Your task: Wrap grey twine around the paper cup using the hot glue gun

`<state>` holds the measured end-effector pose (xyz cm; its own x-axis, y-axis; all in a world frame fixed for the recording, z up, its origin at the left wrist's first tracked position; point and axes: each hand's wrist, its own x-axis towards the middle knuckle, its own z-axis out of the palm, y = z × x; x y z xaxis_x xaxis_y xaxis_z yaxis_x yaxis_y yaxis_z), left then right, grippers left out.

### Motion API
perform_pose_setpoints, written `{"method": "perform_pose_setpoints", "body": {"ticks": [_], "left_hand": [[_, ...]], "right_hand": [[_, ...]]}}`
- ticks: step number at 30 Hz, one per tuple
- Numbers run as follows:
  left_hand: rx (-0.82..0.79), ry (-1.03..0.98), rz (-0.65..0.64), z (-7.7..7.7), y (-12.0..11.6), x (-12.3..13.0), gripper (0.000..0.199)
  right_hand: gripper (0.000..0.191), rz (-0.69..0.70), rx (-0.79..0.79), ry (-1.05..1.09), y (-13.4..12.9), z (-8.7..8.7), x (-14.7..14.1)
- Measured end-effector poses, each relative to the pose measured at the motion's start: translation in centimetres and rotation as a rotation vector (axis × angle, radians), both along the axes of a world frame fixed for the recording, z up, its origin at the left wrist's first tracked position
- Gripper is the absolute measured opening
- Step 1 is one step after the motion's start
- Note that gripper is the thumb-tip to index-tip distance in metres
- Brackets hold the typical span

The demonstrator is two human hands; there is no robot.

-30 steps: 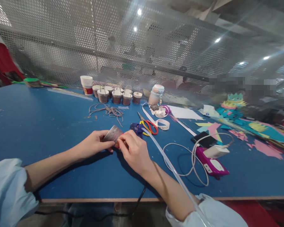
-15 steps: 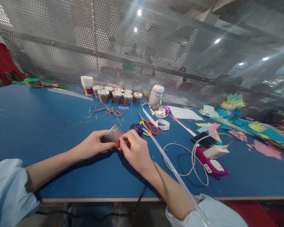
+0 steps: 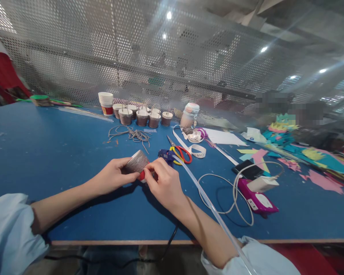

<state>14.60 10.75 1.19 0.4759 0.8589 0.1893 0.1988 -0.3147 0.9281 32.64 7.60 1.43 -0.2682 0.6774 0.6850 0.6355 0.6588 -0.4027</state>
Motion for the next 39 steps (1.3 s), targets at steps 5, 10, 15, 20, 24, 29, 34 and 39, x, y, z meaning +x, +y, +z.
{"method": "perform_pose_setpoints", "body": {"ticks": [5,10,15,20,24,29,34,39], "left_hand": [[0.081,0.05,0.013,0.02,-0.06,-0.11,0.014],[0.131,0.065,0.045,0.48,-0.27,-0.09,0.014],[0.143,0.061,0.03,0.57,-0.37,-0.06,0.015],[0.19,0.076,0.018,0.47,-0.33,-0.14,0.015],[0.229,0.095,0.04,0.56,-0.28,-0.22,0.014],[0.26,0.099,0.028,0.74,-0.32,-0.28,0.016],[0.248,0.097,0.002,0.54,-0.17,-0.4,0.019],[0.227,0.092,0.005,0.34,0.0,-0.53,0.02]], "right_hand": [[0.012,-0.006,0.001,0.0,0.01,0.04,-0.01],[0.011,-0.009,-0.002,0.007,-0.08,0.12,0.07],[0.012,-0.016,-0.005,0.0,-0.08,0.13,0.08],[0.011,-0.021,-0.017,-0.01,-0.02,0.07,0.11],[0.012,-0.02,-0.023,0.005,-0.04,0.13,0.13],[0.011,-0.02,-0.025,0.018,-0.14,0.28,0.05],[0.011,-0.029,-0.025,0.033,-0.1,0.26,0.1],[0.011,-0.025,-0.028,0.033,-0.13,0.26,0.19]]}}
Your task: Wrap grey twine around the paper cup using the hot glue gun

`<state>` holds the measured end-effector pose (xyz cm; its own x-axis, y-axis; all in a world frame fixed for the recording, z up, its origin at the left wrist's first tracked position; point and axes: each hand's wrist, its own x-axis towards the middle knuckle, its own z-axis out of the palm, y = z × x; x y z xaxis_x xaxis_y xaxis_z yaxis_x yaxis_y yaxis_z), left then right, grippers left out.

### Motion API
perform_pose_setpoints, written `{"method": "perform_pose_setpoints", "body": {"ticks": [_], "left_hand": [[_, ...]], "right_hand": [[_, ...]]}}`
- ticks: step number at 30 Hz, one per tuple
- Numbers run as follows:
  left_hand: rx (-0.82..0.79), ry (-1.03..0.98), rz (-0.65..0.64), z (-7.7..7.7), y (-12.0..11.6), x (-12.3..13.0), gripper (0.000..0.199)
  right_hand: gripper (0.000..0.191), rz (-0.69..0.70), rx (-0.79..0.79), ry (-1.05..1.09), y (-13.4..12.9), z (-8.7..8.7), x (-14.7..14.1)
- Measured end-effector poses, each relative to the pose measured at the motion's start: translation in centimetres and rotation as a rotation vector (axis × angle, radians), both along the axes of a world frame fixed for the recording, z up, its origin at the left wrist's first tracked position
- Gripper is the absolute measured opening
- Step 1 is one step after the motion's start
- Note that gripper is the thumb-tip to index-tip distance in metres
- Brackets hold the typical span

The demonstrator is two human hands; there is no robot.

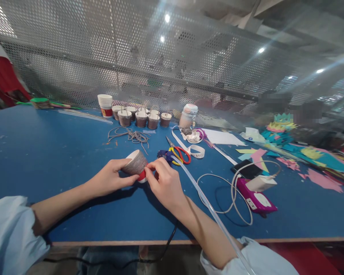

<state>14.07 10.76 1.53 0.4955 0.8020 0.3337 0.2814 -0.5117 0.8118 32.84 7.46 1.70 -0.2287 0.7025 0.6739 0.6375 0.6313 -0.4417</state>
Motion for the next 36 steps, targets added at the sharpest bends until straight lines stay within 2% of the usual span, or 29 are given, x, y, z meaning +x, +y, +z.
{"method": "perform_pose_setpoints", "body": {"ticks": [11,15,19,23,28,33,36], "left_hand": [[-0.15,-0.019,-0.061,0.1,0.2,0.0,0.019],[-0.135,-0.084,-0.066,0.1,0.3,-0.2,0.021],[-0.141,-0.165,-0.019,0.3,0.3,-0.4,0.024],[-0.267,-0.194,-0.033,0.4,0.3,-0.3,0.027],[-0.323,-0.136,-0.009,-0.1,0.4,0.2,0.021],[-0.414,-0.125,-0.003,0.2,0.5,0.5,0.025],[-0.405,-0.127,-0.002,0.3,0.3,0.5,0.024]], "right_hand": [[0.013,0.008,-0.009,0.003,0.0,0.3,0.2],[0.005,0.015,-0.002,-0.015,-0.4,0.4,0.2],[0.029,-0.007,-0.001,-0.109,-0.4,0.0,0.1],[0.033,-0.008,0.038,-0.177,-0.1,-0.7,0.1],[0.026,-0.011,0.176,-0.289,0.1,-1.1,0.1],[0.019,-0.032,0.196,-0.293,0.1,-1.1,0.1],[0.015,-0.034,0.213,-0.262,0.1,-0.8,0.1]]}}
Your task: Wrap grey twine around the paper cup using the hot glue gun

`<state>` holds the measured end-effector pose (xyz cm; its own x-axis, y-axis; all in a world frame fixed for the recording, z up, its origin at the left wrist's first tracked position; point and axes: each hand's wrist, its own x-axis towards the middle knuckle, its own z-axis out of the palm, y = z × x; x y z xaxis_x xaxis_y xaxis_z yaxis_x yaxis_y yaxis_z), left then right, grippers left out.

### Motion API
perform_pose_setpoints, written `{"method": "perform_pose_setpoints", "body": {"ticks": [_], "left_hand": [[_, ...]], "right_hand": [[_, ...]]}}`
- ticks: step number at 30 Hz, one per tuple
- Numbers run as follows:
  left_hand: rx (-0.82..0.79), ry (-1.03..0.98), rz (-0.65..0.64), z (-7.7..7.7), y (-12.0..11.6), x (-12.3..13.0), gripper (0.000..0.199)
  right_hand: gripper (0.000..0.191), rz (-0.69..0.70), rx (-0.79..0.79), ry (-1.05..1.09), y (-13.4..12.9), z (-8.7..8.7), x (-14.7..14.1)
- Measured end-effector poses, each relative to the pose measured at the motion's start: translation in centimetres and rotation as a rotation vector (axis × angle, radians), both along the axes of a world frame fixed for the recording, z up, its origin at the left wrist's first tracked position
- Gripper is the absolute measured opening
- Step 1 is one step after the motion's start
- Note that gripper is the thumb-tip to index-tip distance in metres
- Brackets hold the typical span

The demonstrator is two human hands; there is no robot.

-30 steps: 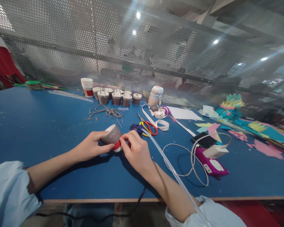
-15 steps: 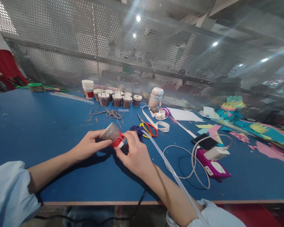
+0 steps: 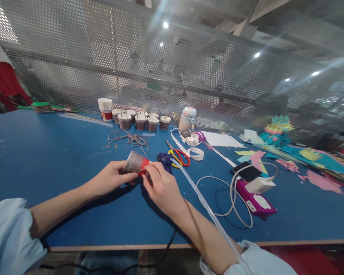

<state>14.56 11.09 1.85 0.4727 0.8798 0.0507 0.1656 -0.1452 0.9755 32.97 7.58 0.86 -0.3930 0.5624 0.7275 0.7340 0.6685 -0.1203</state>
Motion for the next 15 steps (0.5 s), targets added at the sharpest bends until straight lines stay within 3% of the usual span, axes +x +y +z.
{"method": "perform_pose_setpoints", "body": {"ticks": [15], "left_hand": [[0.176,0.029,-0.027,-0.9,-0.38,0.06,0.024]], "right_hand": [[0.012,0.001,-0.049,0.018,-0.35,0.28,-0.22]]}}
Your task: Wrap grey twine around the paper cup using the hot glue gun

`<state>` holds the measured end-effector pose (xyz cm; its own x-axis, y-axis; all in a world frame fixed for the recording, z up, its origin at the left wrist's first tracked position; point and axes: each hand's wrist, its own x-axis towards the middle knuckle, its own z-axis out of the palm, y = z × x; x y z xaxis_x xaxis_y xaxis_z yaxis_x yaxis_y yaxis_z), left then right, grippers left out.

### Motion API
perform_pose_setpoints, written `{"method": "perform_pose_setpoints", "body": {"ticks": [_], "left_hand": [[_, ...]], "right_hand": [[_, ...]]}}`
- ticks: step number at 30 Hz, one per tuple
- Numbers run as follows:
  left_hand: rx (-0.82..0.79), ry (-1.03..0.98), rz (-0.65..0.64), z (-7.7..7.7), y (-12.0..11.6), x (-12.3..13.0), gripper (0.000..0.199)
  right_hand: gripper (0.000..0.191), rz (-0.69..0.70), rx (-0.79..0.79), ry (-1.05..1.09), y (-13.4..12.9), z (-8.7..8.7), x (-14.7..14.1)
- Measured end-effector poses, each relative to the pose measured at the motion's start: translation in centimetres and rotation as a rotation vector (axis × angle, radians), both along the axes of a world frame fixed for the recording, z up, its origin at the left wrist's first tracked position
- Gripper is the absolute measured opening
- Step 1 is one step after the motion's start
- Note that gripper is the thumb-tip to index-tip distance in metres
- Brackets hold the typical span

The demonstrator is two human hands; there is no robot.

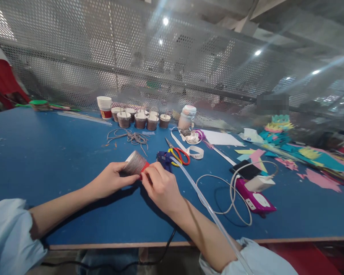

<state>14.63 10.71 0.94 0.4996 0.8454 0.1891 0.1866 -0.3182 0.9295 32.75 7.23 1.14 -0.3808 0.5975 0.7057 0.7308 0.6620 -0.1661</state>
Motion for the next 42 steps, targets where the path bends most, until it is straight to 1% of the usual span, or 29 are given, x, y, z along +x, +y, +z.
{"method": "perform_pose_setpoints", "body": {"ticks": [8,12,15,18,21,25,28,30,32,34,37,40,41,42], "left_hand": [[0.231,0.108,0.059,-0.2,0.1,-0.1,0.017],[0.255,0.124,0.065,-0.2,0.0,-0.1,0.017],[0.178,0.08,0.053,0.0,0.0,-0.1,0.018],[0.02,-0.003,0.063,0.2,0.3,-0.1,0.023],[-0.128,-0.09,0.119,0.3,0.9,-0.2,0.029],[-0.279,-0.201,0.206,0.7,1.4,-0.4,0.035],[-0.368,-0.273,0.213,0.9,1.5,-0.5,0.039],[-0.38,-0.293,0.214,0.8,1.6,-0.6,0.038],[-0.364,-0.284,0.219,0.6,1.8,-0.6,0.035],[-0.336,-0.254,0.223,0.3,2.0,-0.6,0.034],[-0.305,-0.2,0.221,0.1,2.1,-0.6,0.033],[-0.289,-0.168,0.218,0.1,1.9,-0.5,0.032],[-0.285,-0.165,0.213,0.1,1.8,-0.5,0.031],[-0.282,-0.167,0.203,0.1,1.7,-0.4,0.03]], "right_hand": [[0.014,-0.023,0.071,-0.082,0.1,-0.2,0.0],[0.014,-0.024,0.017,-0.057,0.1,-0.1,-0.1],[0.015,-0.029,-0.021,-0.002,0.2,0.1,0.0],[0.014,-0.036,-0.029,0.066,0.1,0.5,0.2],[0.012,-0.003,-0.047,0.1,-0.1,0.7,0.5],[0.011,0.094,-0.034,0.039,-0.2,0.8,1.1],[0.014,0.148,-0.062,-0.049,-0.2,0.9,1.9],[0.017,0.146,-0.091,-0.076,-0.2,0.9,2.7],[0.021,0.118,-0.131,-0.079,-0.4,1.0,3.6],[0.026,0.063,-0.18,-0.094,-0.7,1.1,4.7],[0.033,-0.114,-0.237,-0.133,-0.7,1.0,6.4],[0.03,-0.308,-0.283,-0.093,0.2,0.7,7.4],[0.029,-0.339,-0.306,-0.07,0.7,0.5,7.5],[0.03,-0.342,-0.332,-0.05,1.2,0.4,7.5]]}}
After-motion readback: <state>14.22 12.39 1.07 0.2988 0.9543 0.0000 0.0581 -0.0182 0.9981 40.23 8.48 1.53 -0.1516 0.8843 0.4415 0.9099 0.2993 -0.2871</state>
